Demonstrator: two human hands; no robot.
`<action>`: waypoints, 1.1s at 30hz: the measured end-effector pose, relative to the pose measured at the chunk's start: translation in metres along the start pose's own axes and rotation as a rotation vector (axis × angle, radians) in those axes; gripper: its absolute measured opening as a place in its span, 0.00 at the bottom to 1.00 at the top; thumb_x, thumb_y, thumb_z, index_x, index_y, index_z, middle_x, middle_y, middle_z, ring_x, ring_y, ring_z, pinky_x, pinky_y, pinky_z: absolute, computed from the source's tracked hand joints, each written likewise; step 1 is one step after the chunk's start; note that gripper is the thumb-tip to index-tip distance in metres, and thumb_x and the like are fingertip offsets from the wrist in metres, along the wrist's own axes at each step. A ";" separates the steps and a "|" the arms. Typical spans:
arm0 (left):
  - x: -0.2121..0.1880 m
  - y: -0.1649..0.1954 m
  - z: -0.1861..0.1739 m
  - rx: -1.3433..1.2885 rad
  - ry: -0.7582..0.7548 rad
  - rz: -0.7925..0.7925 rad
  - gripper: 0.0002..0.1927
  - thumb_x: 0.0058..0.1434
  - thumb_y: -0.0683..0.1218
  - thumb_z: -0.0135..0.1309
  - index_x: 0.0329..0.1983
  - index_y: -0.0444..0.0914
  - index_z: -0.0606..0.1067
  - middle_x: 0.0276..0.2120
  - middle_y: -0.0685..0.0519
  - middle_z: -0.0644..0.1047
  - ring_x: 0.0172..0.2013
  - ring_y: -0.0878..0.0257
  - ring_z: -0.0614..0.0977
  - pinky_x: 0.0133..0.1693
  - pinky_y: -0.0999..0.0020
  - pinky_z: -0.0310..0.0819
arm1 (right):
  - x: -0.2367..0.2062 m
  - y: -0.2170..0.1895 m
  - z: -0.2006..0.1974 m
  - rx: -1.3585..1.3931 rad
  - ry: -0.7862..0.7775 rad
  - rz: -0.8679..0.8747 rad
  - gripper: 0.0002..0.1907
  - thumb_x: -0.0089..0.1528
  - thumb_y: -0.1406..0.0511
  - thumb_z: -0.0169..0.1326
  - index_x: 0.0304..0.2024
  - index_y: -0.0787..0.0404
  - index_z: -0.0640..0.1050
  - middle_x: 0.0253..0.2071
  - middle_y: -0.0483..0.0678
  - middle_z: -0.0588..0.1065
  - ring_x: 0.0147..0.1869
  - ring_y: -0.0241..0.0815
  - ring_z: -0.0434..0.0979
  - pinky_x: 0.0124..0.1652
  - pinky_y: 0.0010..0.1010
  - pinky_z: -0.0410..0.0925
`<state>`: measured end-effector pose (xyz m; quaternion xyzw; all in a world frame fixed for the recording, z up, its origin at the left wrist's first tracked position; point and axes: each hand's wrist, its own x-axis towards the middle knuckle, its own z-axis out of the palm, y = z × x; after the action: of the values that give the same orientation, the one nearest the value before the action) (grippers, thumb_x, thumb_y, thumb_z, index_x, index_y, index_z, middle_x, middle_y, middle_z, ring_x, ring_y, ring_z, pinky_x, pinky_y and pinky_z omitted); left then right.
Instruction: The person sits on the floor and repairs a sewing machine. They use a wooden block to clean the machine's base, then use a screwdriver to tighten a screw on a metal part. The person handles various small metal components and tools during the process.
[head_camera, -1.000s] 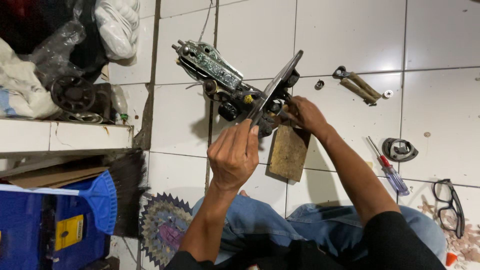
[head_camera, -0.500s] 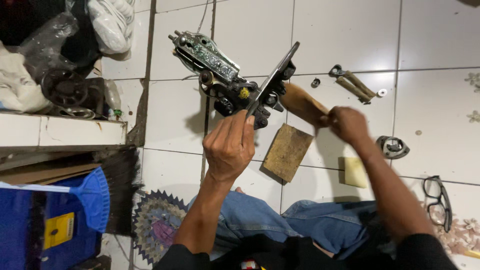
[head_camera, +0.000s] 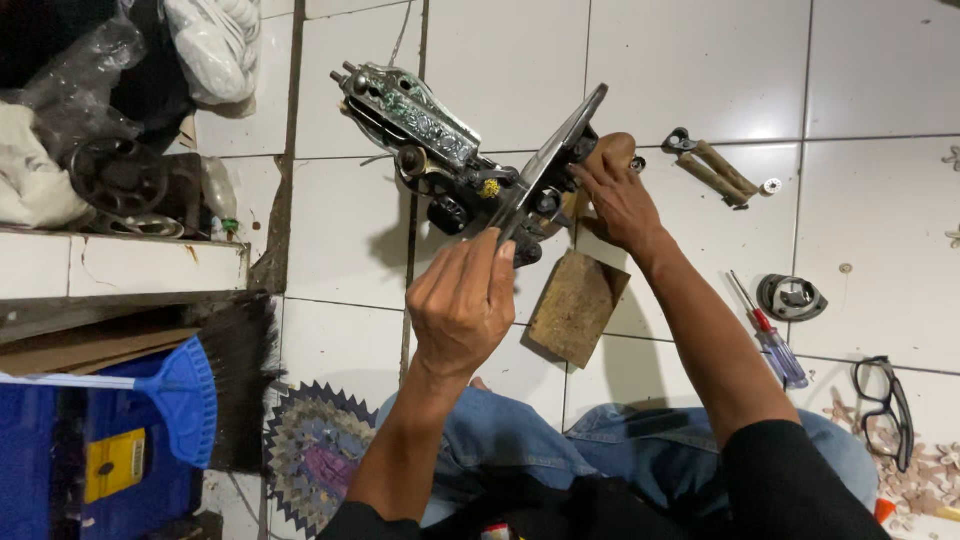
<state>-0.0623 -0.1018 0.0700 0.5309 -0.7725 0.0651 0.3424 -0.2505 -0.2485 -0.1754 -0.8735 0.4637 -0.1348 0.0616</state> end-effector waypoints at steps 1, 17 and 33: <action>0.000 0.001 -0.001 0.001 0.000 -0.007 0.07 0.70 0.39 0.56 0.44 0.28 0.77 0.27 0.47 0.77 0.28 0.54 0.81 0.30 0.61 0.74 | 0.003 0.000 0.004 -0.013 0.023 -0.084 0.40 0.52 0.57 0.62 0.66 0.59 0.67 0.64 0.54 0.65 0.68 0.64 0.59 0.57 0.49 0.68; -0.003 0.009 0.003 0.030 0.039 -0.014 0.07 0.70 0.40 0.56 0.45 0.30 0.77 0.32 0.45 0.79 0.31 0.52 0.82 0.32 0.60 0.76 | -0.023 -0.040 0.004 0.197 -0.113 0.600 0.32 0.60 0.47 0.62 0.48 0.69 0.72 0.41 0.61 0.77 0.43 0.59 0.79 0.38 0.47 0.74; -0.011 0.001 -0.005 -0.012 -0.038 0.038 0.09 0.67 0.38 0.58 0.46 0.26 0.78 0.32 0.43 0.81 0.30 0.54 0.83 0.30 0.62 0.77 | -0.030 -0.017 -0.007 0.052 -0.250 0.003 0.16 0.68 0.74 0.47 0.56 0.57 0.76 0.52 0.51 0.75 0.51 0.49 0.74 0.46 0.34 0.78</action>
<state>-0.0590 -0.0906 0.0675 0.5151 -0.7892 0.0567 0.3296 -0.2552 -0.2143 -0.1701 -0.8810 0.4500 -0.0369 0.1416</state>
